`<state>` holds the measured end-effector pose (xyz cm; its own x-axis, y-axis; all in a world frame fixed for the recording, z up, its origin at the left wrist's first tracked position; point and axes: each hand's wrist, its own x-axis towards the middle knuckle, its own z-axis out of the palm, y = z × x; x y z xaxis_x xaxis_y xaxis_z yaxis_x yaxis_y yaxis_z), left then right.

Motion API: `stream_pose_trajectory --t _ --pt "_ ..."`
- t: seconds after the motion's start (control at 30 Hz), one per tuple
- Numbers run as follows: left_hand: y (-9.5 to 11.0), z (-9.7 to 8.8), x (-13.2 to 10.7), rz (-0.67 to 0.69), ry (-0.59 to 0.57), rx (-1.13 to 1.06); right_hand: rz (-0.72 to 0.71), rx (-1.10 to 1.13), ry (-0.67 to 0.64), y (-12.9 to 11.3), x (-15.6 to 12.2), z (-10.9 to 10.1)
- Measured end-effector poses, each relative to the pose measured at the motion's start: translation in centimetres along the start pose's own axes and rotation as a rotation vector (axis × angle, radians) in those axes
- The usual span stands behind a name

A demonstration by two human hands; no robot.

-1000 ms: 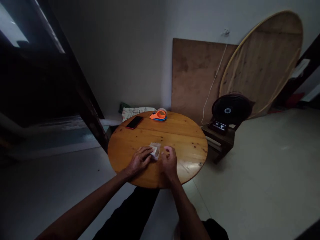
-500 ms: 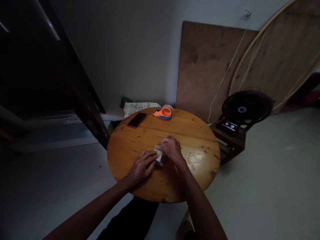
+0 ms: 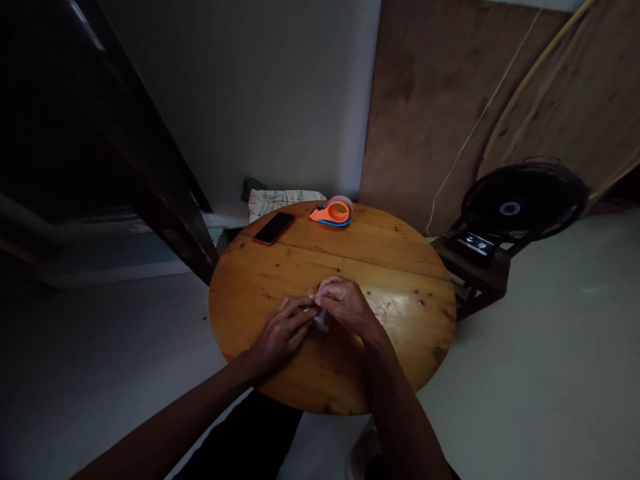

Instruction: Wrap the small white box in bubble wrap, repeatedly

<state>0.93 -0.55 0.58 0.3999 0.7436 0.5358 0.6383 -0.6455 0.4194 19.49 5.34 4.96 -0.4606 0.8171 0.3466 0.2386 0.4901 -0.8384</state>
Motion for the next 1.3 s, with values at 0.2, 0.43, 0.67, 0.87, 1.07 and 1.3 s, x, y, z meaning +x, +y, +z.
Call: stream_pose_trajectory --t 0.2,0.43,0.67,0.87,1.07,1.3 --pt "0.4 -0.2 0.0 -0.021 0.035 0.023 -0.039 -0.094 -0.082 -0.4 -0.2 0.0" --pt "0.1 0.3 -0.2 -0.104 0.113 -0.058 -0.114 -0.248 -0.148 -0.8 -0.2 -0.2" --pt "0.2 0.2 -0.1 -0.097 0.08 -0.005 -0.171 -0.44 -0.143 -0.1 -0.7 -0.5" --pt "0.3 0.0 -0.1 -0.097 0.068 -0.012 -0.189 -0.496 -0.186 -1.2 -1.1 -0.8" --pt "0.1 0.2 -0.1 -0.099 0.053 -0.018 -0.091 -0.218 -0.009 -2.0 -0.9 -2.2" --pt "0.2 0.1 -0.1 -0.085 0.055 -0.015 0.2 -0.128 0.108 1.1 -0.9 -2.4"
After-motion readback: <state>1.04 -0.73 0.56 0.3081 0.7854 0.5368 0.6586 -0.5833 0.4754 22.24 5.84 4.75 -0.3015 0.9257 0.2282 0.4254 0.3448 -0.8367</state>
